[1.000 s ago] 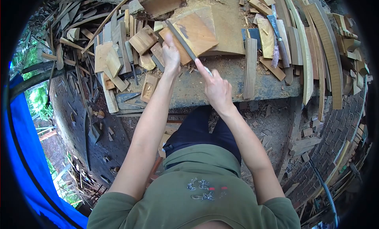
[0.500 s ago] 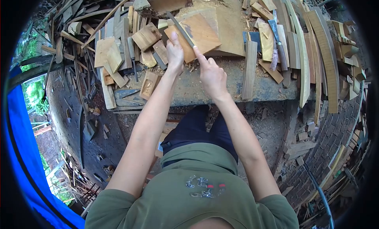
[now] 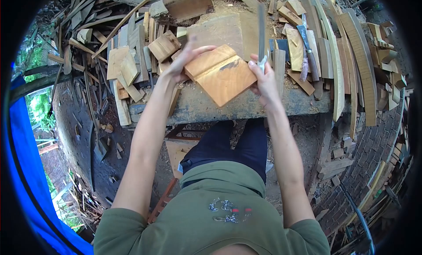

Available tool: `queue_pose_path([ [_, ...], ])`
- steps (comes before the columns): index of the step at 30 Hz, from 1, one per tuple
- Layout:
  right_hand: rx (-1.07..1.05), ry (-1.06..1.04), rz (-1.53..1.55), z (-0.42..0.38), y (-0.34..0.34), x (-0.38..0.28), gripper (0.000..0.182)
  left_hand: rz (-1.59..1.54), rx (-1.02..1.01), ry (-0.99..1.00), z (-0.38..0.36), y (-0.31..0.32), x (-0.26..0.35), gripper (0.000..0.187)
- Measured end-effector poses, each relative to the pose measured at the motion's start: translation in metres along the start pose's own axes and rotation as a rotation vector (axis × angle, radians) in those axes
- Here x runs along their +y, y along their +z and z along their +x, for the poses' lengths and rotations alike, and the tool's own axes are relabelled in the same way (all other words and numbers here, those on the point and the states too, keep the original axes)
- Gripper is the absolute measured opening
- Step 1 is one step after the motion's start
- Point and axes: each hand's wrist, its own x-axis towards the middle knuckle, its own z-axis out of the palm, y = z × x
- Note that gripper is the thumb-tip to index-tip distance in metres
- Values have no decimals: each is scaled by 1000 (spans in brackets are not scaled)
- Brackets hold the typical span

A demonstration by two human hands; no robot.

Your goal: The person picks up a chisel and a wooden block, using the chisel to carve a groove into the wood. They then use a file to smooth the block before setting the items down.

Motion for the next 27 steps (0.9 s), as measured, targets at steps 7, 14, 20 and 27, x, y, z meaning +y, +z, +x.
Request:
queue_pose_path([
  [7,257,-177,155,-22,77,61,23,-658,381,508,-17,91,-47,68],
  [14,240,-436,-520,-36,29,29,30,-403,749,305,-9,65,20,35],
  [20,124,-498,-992,-49,18,35,21,-239,805,384,26,60,23,43],
  [27,56,-478,-1121,-58,21,14,17,-98,882,424,24,55,23,28],
])
